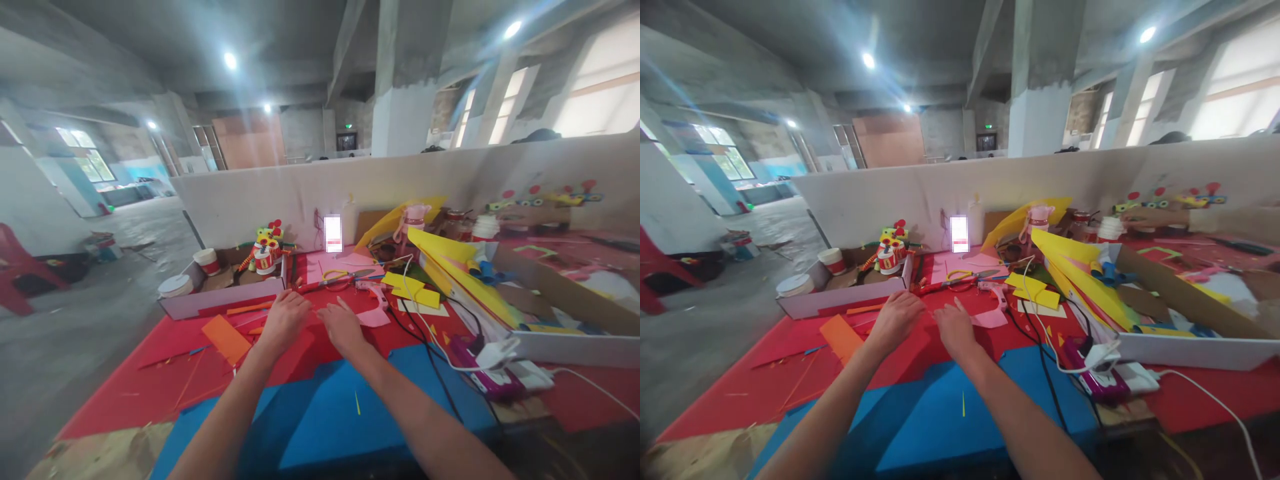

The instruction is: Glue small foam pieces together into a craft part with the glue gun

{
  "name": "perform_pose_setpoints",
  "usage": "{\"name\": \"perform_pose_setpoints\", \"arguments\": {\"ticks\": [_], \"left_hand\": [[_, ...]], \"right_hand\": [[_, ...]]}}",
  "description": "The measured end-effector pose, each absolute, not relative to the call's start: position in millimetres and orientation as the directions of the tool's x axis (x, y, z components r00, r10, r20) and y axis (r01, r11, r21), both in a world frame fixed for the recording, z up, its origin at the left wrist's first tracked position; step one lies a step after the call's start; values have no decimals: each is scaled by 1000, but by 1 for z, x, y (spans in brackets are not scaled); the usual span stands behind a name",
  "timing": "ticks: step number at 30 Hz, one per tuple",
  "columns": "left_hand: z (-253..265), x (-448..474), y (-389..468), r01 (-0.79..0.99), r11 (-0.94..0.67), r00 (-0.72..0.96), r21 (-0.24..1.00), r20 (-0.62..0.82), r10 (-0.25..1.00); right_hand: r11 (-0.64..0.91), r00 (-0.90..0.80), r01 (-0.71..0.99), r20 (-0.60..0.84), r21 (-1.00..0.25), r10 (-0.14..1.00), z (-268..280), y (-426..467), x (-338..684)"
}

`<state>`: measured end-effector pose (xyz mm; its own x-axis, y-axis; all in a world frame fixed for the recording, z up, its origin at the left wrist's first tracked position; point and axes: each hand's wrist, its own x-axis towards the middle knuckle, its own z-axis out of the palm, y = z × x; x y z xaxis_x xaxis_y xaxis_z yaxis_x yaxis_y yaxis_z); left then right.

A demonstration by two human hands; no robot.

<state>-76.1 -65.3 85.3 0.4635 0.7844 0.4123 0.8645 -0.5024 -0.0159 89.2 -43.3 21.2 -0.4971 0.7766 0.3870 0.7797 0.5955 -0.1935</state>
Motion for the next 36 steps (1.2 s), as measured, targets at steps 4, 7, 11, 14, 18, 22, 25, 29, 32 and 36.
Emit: {"name": "perform_pose_setpoints", "arguments": {"ticks": [4,7,11,14,18,22,25,29,32,36], "left_hand": [[72,-97,-40,698,-442,-39,564,645,763],[52,-104,-35,409,-315,-161,856,408,899],[35,-83,-44,245,-88,164,966,49,985],[28,-64,-45,168,55,-26,984,-51,998],[26,-63,-40,158,65,-238,985,-26,971],[29,-79,-39,147,15,-257,989,23,966],[28,-87,-37,128,34,-271,991,2,962],[24,-93,-31,72,48,-301,996,-24,953],[24,-98,-29,39,70,-325,997,-54,944],[33,-112,-32,-36,64,-342,997,-72,937]], "right_hand": [[558,-397,789,480,-257,783,19,-31,93],[556,-346,788,557,-265,755,14,-31,98],[572,-392,793,542,-209,743,2,-31,85],[593,-442,789,522,-159,729,-4,-32,73],[595,-469,800,537,-77,701,-6,-32,73],[620,-512,784,541,-22,667,-3,-28,93],[631,-541,775,530,13,653,0,-24,111],[621,-546,782,536,52,643,1,-25,134],[592,-510,805,565,48,648,-1,-28,150],[543,-425,839,572,-42,701,1,-28,179]]}}
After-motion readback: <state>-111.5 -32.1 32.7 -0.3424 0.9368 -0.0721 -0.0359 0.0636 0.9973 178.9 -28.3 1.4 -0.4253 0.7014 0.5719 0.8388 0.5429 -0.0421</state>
